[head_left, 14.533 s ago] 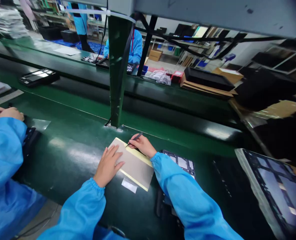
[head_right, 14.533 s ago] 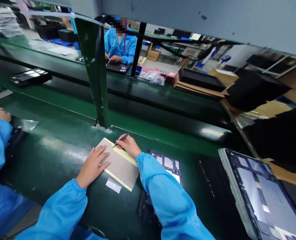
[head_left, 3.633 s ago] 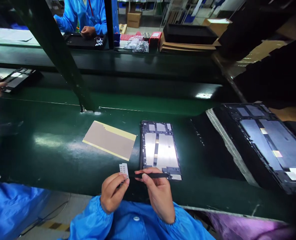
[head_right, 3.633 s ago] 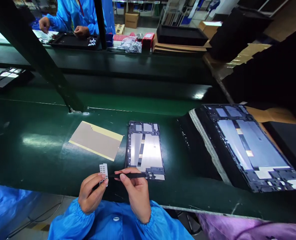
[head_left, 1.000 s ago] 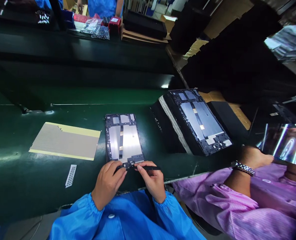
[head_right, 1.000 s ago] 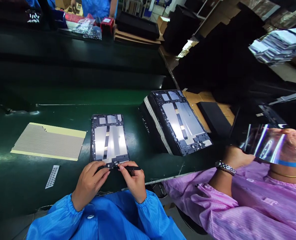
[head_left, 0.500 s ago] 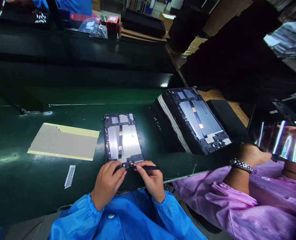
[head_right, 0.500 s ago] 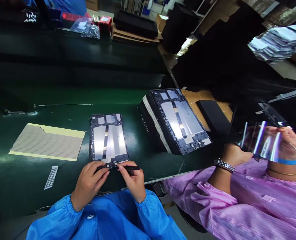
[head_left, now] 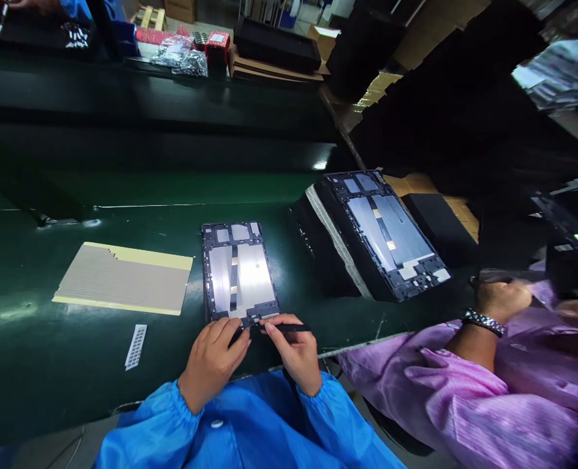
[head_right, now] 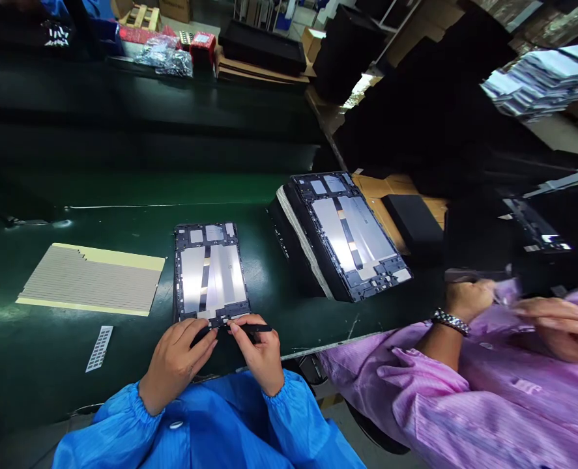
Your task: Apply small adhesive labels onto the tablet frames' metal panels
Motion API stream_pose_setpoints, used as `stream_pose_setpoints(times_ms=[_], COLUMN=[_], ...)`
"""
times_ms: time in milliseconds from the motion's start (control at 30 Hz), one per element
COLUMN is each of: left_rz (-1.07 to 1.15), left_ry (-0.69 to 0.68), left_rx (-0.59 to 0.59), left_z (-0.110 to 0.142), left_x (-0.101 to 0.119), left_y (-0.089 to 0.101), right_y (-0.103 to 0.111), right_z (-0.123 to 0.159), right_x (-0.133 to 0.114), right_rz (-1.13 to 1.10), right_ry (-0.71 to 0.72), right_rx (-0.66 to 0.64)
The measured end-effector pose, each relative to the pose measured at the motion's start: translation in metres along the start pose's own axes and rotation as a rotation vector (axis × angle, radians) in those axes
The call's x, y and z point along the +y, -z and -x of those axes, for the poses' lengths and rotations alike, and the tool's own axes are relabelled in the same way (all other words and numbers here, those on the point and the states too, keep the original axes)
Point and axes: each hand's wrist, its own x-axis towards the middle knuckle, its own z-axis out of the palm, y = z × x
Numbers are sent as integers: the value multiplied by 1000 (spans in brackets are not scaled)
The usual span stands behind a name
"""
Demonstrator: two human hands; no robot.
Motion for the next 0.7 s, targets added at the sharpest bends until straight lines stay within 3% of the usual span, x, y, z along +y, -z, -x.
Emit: stream_pose_setpoints(times_ms=[333, 567, 700], left_rz=[6, 126, 212], left_ry=[25, 101, 175], left_rx=[-52, -100, -133], left_z=[-5, -4, -7], left_x=[3, -1, 2], left_y=[4, 2, 9], right_y=[-2, 14, 27], right_z=[-2, -8, -19], right_x=[-7, 11, 13], right_rz=[3, -221, -161], right_ry=[56, -68, -9], right_rx=[-1, 264, 238])
